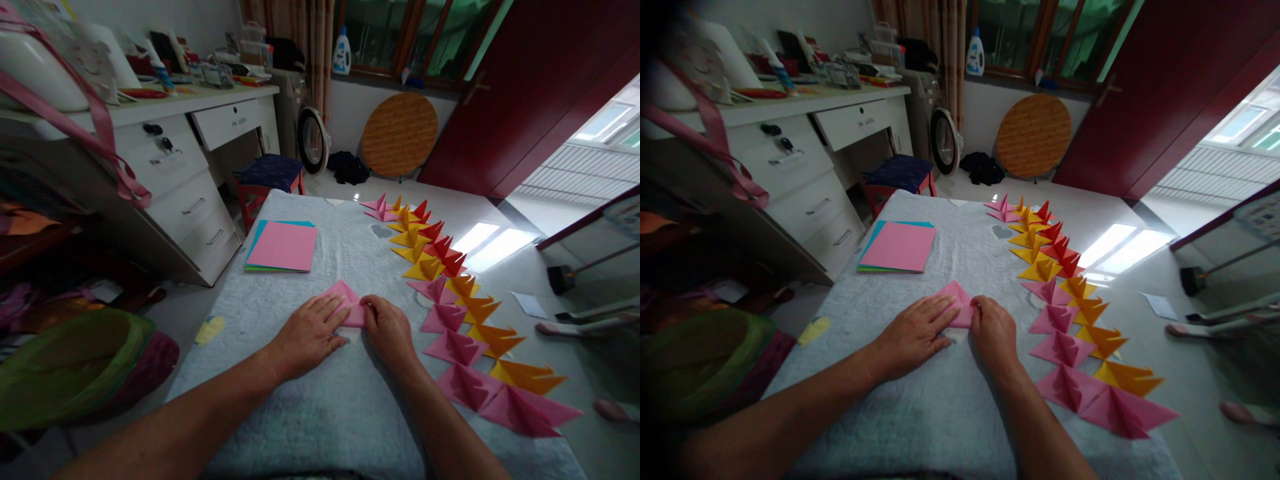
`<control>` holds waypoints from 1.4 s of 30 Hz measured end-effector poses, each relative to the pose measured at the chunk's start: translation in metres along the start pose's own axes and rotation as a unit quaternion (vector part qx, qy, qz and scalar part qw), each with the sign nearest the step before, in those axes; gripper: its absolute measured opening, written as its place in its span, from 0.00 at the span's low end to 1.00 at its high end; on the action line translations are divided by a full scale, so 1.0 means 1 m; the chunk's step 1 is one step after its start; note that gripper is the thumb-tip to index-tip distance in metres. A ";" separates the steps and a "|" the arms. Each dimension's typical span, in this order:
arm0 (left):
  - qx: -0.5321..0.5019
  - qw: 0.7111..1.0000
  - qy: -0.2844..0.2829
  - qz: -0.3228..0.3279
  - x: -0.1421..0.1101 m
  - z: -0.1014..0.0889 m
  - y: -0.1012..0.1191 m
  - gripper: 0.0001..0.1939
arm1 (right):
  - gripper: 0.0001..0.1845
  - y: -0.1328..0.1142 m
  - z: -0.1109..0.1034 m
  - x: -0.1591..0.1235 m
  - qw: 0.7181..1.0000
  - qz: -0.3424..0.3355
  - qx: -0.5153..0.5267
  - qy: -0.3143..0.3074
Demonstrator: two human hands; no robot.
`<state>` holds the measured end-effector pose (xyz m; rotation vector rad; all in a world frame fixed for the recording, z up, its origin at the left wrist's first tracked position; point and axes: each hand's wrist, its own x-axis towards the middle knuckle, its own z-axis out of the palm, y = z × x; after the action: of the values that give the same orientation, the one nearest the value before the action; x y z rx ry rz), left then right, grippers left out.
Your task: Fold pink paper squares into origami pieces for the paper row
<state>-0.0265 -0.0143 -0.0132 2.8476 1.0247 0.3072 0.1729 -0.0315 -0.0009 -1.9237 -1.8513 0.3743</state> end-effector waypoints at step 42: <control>0.020 0.998 0.039 -0.054 0.016 -0.003 0.011 0.26 | 0.14 0.003 0.001 -0.001 0.999 -0.029 0.017 0.005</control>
<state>-0.0082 -0.0127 -0.0065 2.8227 1.2072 0.3954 0.1747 -0.0322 -0.0029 -1.8410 -1.8782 0.3734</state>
